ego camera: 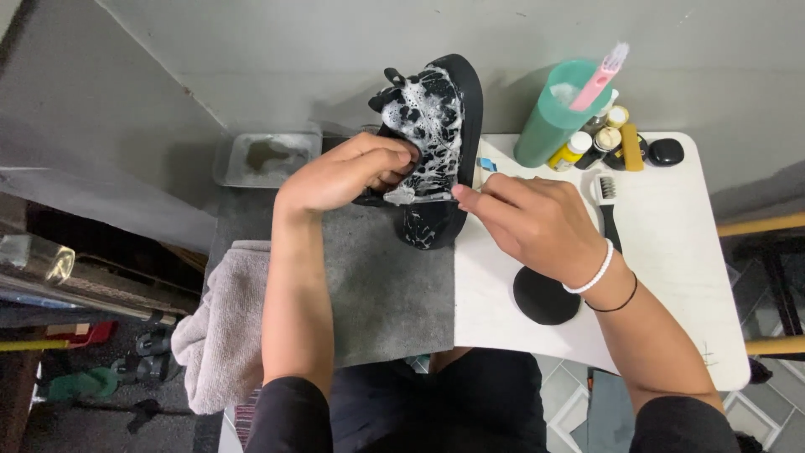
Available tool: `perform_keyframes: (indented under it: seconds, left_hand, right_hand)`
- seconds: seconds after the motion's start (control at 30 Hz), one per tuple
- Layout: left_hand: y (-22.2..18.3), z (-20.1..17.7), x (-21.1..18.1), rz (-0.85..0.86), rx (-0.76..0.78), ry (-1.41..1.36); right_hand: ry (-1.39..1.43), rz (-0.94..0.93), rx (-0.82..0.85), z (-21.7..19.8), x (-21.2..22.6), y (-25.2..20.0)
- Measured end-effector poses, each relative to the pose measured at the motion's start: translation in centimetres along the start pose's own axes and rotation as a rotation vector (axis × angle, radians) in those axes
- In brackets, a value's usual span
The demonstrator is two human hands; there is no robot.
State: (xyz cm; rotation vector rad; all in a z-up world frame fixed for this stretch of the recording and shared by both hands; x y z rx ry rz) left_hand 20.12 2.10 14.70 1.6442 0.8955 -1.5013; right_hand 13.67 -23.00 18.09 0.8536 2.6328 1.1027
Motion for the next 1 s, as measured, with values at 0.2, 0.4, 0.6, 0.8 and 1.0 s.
perform_keyframes:
  seconds: [0.2,0.4,0.6,0.8,1.0]
  left_hand:
    - [0.2,-0.1,0.3,-0.002,-0.011,-0.012]
    - [0.5,-1.0,1.5,-0.028,-0.048,0.021]
    - [0.5,-1.0,1.7,-0.032,-0.046,0.028]
    - [0.9,-1.8,2.8,-0.069,-0.069,0.019]
    - [0.9,-1.7,2.9,-0.065,-0.08,0.003]
  right_hand:
    - [-0.004,0.003,0.028,-0.5,-0.1,0.0]
    - [-0.046,0.001,-0.01,-0.7,-0.2,-0.1]
    - [-0.063,-0.008,-0.021,-1.2,-0.9,-0.3]
    - [-0.06,0.036,0.033,-1.8,-0.8,0.1]
    - [-0.119,0.054,0.055,-2.2,-0.9,-0.2]
Point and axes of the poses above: each hand's wrist, its own y-axis towards the middle knuckle, its own z-axis out of the palm, x = y × z, the point moved 2 cm from there along y, towards the middle knuckle, and after that the axes turned 11 degrees about -x, right-handed, at the moved point
